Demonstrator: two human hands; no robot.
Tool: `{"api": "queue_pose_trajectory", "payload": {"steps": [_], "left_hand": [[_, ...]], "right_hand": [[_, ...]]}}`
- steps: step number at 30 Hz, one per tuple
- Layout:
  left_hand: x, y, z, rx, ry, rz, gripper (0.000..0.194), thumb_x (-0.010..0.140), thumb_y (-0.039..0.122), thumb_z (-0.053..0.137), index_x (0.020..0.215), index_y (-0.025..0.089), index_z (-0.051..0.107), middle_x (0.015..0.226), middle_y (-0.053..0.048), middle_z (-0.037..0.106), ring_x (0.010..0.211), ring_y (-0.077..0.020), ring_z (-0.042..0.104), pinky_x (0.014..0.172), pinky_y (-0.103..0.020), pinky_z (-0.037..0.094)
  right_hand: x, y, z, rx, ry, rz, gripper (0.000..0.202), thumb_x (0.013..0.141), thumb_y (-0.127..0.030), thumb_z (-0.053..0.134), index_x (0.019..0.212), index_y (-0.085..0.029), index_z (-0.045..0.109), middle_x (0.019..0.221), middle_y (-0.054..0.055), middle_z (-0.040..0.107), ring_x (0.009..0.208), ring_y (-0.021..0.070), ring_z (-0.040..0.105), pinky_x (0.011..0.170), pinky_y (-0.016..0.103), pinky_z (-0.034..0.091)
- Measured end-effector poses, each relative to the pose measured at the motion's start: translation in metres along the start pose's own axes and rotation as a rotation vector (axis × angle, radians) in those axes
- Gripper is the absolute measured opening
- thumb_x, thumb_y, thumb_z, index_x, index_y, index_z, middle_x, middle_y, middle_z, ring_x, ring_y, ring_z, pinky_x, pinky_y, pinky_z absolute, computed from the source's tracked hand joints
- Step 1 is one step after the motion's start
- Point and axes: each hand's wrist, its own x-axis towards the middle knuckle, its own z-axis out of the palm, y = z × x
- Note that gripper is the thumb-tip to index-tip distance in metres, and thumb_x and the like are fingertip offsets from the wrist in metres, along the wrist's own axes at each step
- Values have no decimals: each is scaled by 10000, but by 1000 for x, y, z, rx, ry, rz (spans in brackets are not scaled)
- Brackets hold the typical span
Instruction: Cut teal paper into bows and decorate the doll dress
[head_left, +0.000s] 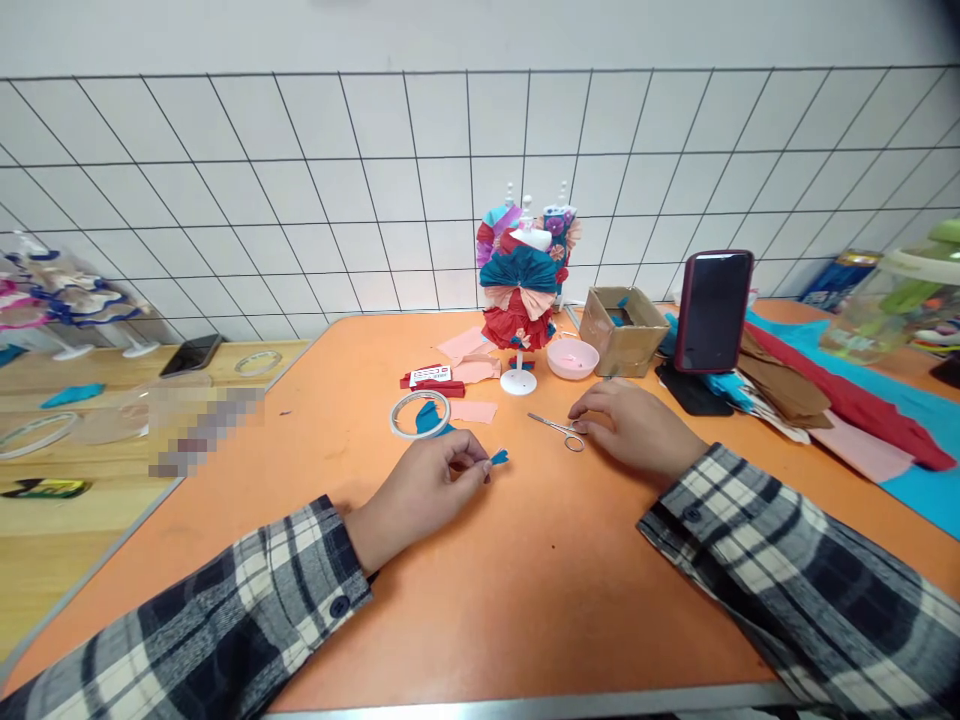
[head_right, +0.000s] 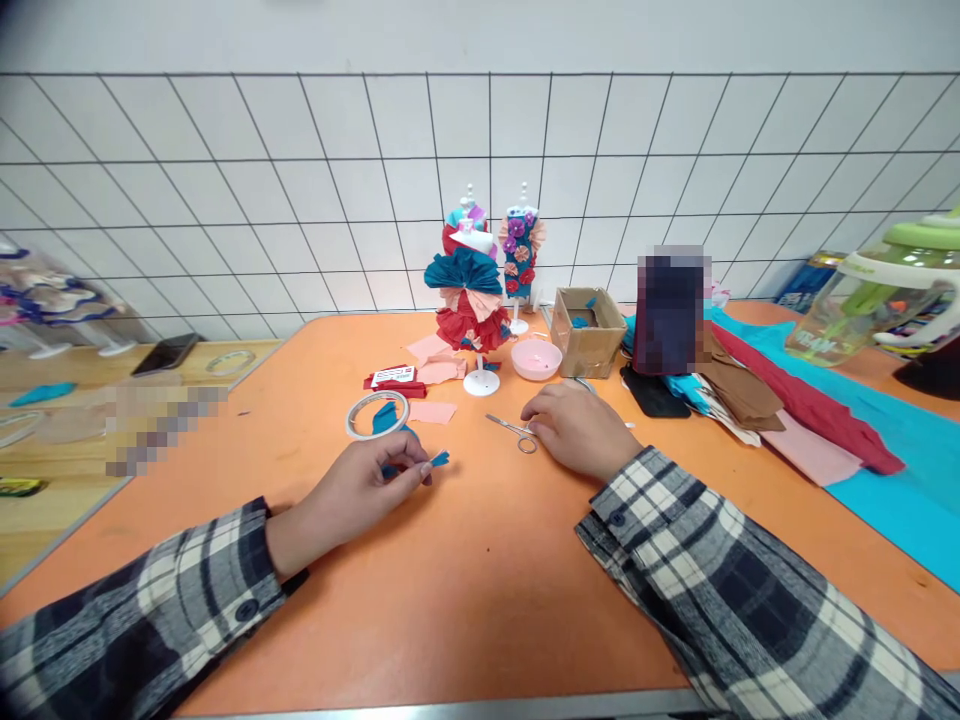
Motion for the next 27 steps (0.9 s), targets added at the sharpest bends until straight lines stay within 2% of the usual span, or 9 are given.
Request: {"api": "queue_pose_trajectory", "payload": {"steps": [4, 10, 15, 18, 20, 25, 27], "left_hand": [[-1, 0, 0, 41, 34, 46, 106, 824, 216, 520, 764, 166, 592, 689, 9, 626, 614, -115, 555, 561, -215, 430], [-2, 1, 1, 73, 29, 85, 77, 816, 179, 521, 766, 166, 578, 692, 15, 617, 604, -107, 533, 547, -203, 413], [-3, 2, 2, 105, 5, 102, 94, 845, 193, 523, 777, 175, 586, 713, 4, 648, 628, -127, 579, 563, -226, 451], [-6, 5, 4, 118, -34, 214, 103, 875, 192, 511, 865, 191, 613, 905, -33, 705, 838, -166, 650, 754, -308, 514], [-8, 7, 6, 120, -65, 309, 116, 883, 174, 504, 908, 199, 614, 1064, -54, 699, 1006, -183, 638, 887, -349, 498], [-7, 8, 12, 204, -106, 405, 108, 871, 145, 520, 894, 199, 610, 1194, -73, 672, 1209, -212, 553, 991, -385, 466], [-4, 10, 17, 233, -166, 460, 112, 883, 158, 517, 924, 197, 614, 1233, -82, 653, 1229, -211, 542, 1013, -380, 455]], "right_hand": [[1, 1, 3, -39, -87, -21, 238, 908, -266, 496, 964, -200, 718, 959, 60, 698, 972, 208, 576, 853, 313, 399], [4, -4, 9, -89, -94, 117, 205, 894, -254, 505, 903, -200, 702, 938, 44, 683, 848, 188, 601, 650, 278, 368], [5, -11, 13, -149, -108, 152, 205, 902, -214, 468, 886, -167, 666, 928, 78, 656, 863, 196, 595, 651, 280, 351], [4, -18, 18, -169, -116, 135, 203, 918, -172, 425, 929, -156, 627, 934, 85, 638, 835, 194, 591, 640, 283, 340], [3, -23, 21, -118, -108, 131, 194, 935, -185, 414, 951, -169, 608, 945, 72, 633, 804, 180, 588, 630, 278, 338], [5, -33, 22, 166, -71, 109, 149, 910, -217, 484, 894, -188, 630, 922, 34, 662, 827, 153, 589, 689, 251, 373], [6, -36, 23, 246, -82, 107, 149, 898, -228, 500, 882, -190, 644, 890, 25, 680, 817, 156, 592, 685, 251, 378]]}}
